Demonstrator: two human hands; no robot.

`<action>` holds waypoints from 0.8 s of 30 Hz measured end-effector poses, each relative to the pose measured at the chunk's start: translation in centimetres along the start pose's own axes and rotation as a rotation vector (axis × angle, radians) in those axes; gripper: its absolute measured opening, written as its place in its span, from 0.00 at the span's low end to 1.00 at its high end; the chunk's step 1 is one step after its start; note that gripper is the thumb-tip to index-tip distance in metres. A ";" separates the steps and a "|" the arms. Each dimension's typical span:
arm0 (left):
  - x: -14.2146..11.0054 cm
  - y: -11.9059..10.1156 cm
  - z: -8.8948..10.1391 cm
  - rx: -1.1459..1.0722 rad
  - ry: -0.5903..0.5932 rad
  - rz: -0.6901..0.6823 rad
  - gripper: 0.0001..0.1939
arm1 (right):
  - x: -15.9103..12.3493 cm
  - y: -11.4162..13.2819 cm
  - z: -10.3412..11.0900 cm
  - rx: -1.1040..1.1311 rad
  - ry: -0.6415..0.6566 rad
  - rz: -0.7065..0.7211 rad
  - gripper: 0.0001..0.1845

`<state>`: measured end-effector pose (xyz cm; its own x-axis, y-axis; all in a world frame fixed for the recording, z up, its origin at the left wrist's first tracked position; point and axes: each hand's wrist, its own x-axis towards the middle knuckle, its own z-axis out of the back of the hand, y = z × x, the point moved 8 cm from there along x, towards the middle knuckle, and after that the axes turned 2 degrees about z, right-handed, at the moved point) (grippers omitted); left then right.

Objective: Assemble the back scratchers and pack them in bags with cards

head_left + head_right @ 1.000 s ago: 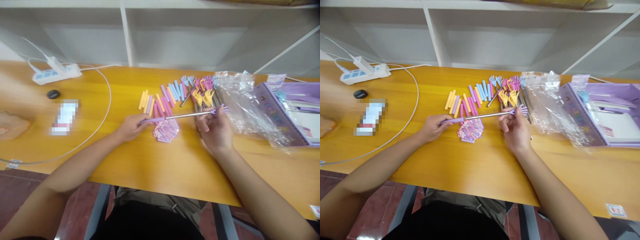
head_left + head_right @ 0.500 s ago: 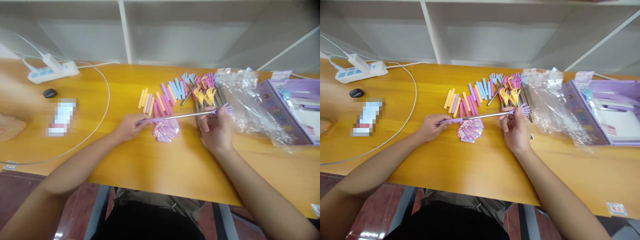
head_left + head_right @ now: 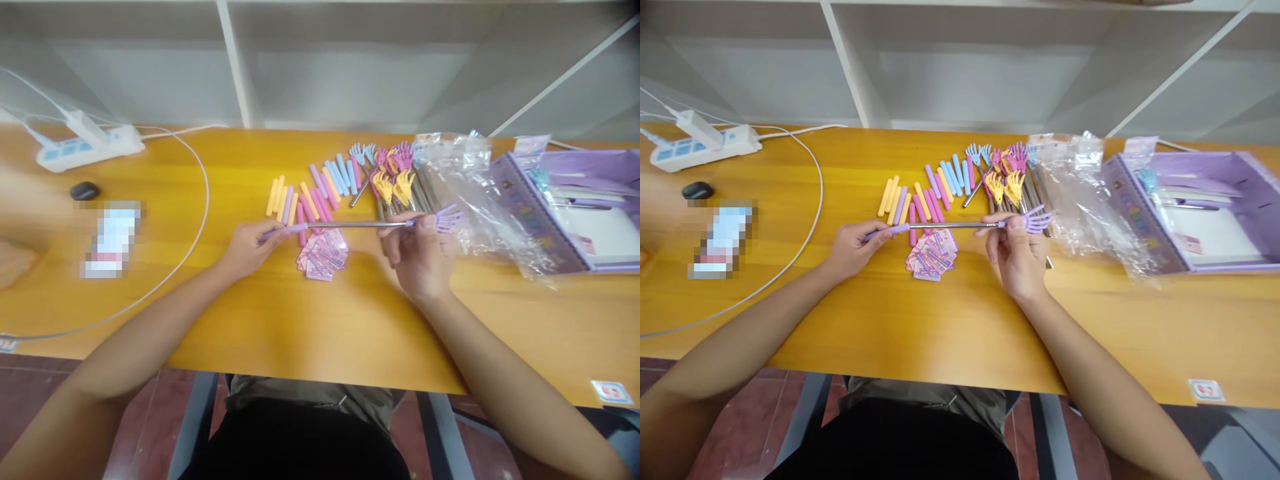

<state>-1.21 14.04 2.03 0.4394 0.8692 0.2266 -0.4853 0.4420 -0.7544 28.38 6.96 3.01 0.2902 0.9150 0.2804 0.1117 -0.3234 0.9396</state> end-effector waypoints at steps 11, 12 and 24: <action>-0.3 -1.1 0.5 -0.048 0.044 -0.036 0.23 | 0.5 0.0 -0.8 0.073 0.084 -0.087 0.24; -0.4 -1.3 0.5 -0.053 0.052 -0.042 0.23 | 0.5 0.2 -0.9 0.076 0.084 -0.079 0.24; -0.4 -1.0 -1.9 -0.351 0.136 0.109 0.25 | 1.9 1.5 0.4 0.123 0.137 -0.134 0.28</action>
<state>0.54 12.81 1.57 0.5075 0.8590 0.0672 -0.2567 0.2252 -0.9399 29.47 8.12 4.89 0.1345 0.9732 0.1867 0.2578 -0.2162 0.9417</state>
